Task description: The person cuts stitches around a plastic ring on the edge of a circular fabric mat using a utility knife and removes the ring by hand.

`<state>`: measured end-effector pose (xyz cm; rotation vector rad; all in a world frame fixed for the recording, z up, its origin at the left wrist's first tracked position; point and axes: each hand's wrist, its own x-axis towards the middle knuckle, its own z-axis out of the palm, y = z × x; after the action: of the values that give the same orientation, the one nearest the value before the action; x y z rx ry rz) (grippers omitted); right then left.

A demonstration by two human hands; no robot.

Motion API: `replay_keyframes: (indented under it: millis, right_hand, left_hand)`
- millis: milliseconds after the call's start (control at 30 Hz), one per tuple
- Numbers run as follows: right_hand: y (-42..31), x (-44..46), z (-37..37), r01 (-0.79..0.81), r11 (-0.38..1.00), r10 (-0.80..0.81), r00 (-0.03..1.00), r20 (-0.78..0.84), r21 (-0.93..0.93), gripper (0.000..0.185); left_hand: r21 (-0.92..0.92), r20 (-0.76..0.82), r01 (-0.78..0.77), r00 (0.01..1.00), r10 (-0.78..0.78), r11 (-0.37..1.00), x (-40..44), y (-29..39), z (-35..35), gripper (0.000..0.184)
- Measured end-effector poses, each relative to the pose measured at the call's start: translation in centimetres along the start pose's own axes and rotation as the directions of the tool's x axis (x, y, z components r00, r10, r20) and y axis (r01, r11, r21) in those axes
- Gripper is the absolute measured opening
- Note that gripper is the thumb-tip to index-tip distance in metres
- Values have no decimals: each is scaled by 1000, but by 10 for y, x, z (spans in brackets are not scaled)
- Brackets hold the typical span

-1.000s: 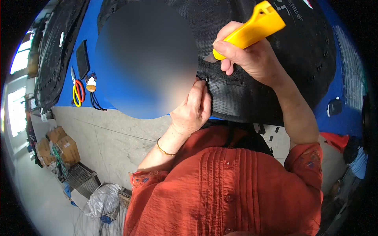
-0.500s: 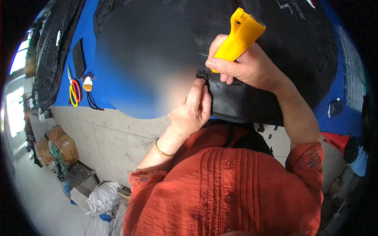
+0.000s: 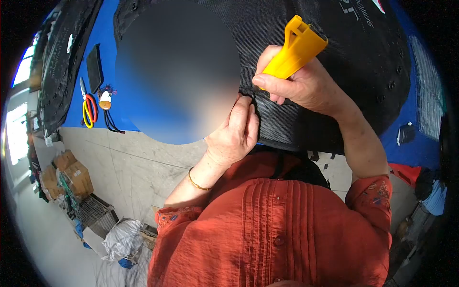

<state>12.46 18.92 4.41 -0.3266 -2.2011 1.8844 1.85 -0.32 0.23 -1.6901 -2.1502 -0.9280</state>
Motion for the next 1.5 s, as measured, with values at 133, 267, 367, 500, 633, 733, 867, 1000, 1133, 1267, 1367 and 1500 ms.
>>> replay_keyframes:
  millis: [133,267,367,500,633,733,867,1000,1133,1267,1367,1500]
  right_hand:
    - [1,0,1,-12,1000,12,1000,-21,21,16]
    - [1,0,1,-8,999,8,1000,-21,32,16]
    - [1,0,1,14,1000,-13,1000,-19,5,16]
    - [2,1,0,33,999,-33,999,-20,0,16]
    - [2,0,0,9,1000,-9,1000,-26,4,15]
    - [0,0,0,3,1000,-3,1000,-18,12,15]
    - [2,1,2,13,1000,-12,1000,-21,29,15]
    - [5,0,2,13,999,-13,1000,-17,32,14]
    - [1,0,1,39,999,-39,999,-3,-6,13]
    - [2,-1,-1,38,999,-38,999,16,-19,13]
    - [5,0,-1,68,998,-68,997,28,-12,13]
    - [6,0,1,79,996,-79,997,16,29,13]
  left_hand:
    - [-14,1,-3,1000,3,1000,-1,-1,0,23]
    - [-13,-1,-7,1000,7,1000,1,-1,0,23]
    - [-23,-7,-14,1000,14,1000,0,-1,0,23]
    - [-26,-8,-12,1000,11,1000,0,-1,0,23]
    - [-20,-6,-12,1000,12,1000,1,-1,0,23]
    - [-9,-4,-13,1000,13,1000,1,-1,0,23]
    - [-12,-26,-38,999,38,999,0,-4,3,25]
    - [-19,-23,-35,999,34,999,0,-3,2,24]
    - [-30,-10,-26,1000,26,999,0,-2,0,23]
    - [-37,-26,-31,999,30,999,0,-2,1,23]
    - [-30,-19,-34,999,33,999,0,-1,1,23]
    - [-32,-17,-36,999,35,999,0,-1,0,24]
